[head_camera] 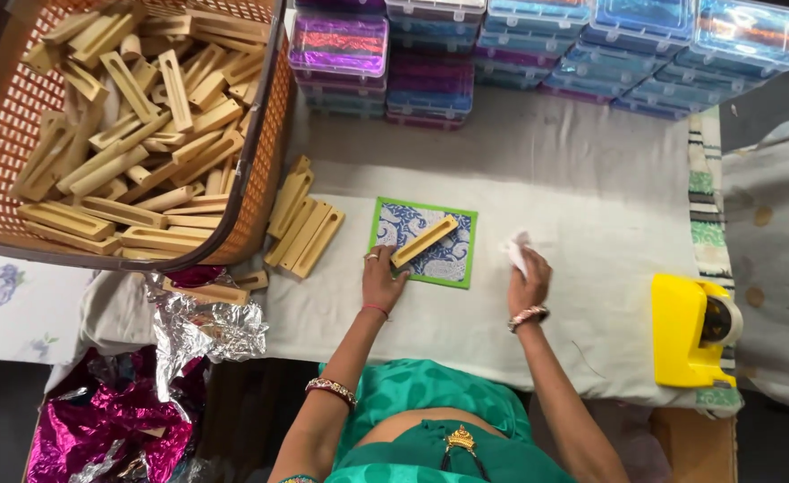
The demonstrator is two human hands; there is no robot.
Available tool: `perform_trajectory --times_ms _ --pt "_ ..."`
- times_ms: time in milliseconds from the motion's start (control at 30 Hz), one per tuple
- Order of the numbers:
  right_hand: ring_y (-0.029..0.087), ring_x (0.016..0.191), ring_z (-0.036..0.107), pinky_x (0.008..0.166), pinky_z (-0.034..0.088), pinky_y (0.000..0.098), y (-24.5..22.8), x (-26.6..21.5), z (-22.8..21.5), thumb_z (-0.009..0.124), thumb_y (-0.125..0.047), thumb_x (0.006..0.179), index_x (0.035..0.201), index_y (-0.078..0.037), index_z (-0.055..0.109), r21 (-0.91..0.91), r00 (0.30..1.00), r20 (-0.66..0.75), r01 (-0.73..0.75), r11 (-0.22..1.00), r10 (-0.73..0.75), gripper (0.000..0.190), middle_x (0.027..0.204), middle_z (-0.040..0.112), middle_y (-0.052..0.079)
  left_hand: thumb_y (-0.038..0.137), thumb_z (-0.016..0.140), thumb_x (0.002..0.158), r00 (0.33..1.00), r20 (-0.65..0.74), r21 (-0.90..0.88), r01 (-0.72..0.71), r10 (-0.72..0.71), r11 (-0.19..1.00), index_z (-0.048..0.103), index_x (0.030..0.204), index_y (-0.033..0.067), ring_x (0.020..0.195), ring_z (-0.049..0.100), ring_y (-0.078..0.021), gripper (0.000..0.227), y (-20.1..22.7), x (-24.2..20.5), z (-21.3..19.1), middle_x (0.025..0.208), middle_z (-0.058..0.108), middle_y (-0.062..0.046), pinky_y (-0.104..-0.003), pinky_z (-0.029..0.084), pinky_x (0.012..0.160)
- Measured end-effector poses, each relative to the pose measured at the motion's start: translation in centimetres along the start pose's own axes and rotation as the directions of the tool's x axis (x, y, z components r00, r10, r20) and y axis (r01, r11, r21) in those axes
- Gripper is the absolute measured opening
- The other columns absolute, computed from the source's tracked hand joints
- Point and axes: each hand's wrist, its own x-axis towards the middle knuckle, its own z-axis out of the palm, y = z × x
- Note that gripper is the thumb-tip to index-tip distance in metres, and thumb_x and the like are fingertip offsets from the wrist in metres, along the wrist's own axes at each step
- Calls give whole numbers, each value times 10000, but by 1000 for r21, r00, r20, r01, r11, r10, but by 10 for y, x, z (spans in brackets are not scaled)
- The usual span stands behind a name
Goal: The person is wiping down small wooden blocks with a cloth and organizing them on the workspace.
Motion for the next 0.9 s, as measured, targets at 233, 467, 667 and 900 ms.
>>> perform_trajectory --times_ms 233,467,667,900 --pt "291 1251 586 1073 489 458 -143 -5 54 659 30 802 1222 -116 694 94 878 244 401 911 -411 446 1294 661 101 63 825 712 996 59 -50 67 -64 997 652 1089 72 1061 582 -337 415 -20 7 4 1128 612 -104 -435 501 923" --pt "280 1167 577 873 480 468 -146 17 73 629 -75 799 1113 -191 759 -103 752 546 497 862 -369 359 1222 688 34 18 784 687 998 58 2 26 -26 1000 661 1041 69 1063 581 -348 378 -27 8 3 1095 626 -114 -437 500 931" --pt "256 1203 547 884 453 455 -129 56 76 584 -136 895 1014 -232 796 -362 854 468 420 832 -228 261 1233 687 -31 65 834 688 998 52 -15 22 -21 1000 664 1027 71 1061 569 -353 379 -19 13 -2 1081 617 -120 -447 484 939" --pt "254 1175 551 869 475 447 -167 -8 87 582 -147 859 1100 -188 774 -273 821 453 498 823 -347 311 1250 676 0 -32 749 704 1000 18 59 -12 11 998 680 1079 95 1110 585 -342 401 -53 6 28 1134 637 -100 -427 503 994"
